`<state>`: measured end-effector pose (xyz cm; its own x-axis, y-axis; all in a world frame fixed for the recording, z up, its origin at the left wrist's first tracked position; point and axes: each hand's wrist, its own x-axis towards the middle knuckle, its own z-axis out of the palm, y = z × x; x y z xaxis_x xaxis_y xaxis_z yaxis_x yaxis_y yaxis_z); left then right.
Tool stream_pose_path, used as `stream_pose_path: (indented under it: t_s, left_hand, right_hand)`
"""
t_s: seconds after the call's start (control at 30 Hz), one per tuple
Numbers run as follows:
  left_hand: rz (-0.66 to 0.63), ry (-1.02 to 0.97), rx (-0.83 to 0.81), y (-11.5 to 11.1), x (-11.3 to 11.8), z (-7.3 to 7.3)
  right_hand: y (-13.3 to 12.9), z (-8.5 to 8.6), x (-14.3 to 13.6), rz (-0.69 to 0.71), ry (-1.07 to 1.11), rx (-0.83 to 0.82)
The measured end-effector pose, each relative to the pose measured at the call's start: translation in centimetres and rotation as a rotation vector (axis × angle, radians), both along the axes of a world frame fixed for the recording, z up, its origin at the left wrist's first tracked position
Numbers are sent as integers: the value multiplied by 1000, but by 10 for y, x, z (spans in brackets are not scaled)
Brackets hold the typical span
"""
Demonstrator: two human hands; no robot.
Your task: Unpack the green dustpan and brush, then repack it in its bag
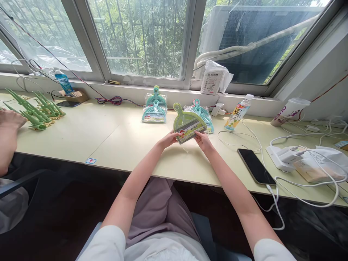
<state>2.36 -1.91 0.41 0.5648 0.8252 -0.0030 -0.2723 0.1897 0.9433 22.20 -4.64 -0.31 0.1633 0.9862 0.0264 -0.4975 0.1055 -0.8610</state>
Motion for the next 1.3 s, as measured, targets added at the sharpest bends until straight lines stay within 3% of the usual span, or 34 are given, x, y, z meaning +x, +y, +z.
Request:
stream_pose_path:
  t_s: [0.13, 0.33, 0.4, 0.47, 0.63, 0.73, 0.9, 1.1, 1.3]
  left_hand:
    - [32, 22, -27, 4, 0, -2]
    - [122, -5, -83, 12, -5, 1]
    - [165, -43, -120, 14, -9, 3]
    - [219, -84, -163, 16, -13, 5]
    - [258, -160, -215, 20, -20, 7]
    - [229, -148, -226, 20, -20, 5]
    - [171, -44, -185, 19, -20, 4]
    - [-137, 127, -181, 15, -24, 4]
    - [-157, 165, -153, 11, -21, 4]
  right_hand:
    - [3, -3, 1, 9, -32, -75]
    - [-2, 9, 15, 267, -231, -64]
    - [-4, 14, 22, 295, -338, -31]
    - [-4, 16, 27, 175, -467, 48]
    - [-2, 14, 31, -384, -1110, 389]
    - [0, 10, 29, -469, -1374, 527]
    - [4, 5, 30, -536, -1295, 598]
    - [8, 2, 32, -484, -1193, 555]
    - [10, -2, 34, -462, -1172, 440]
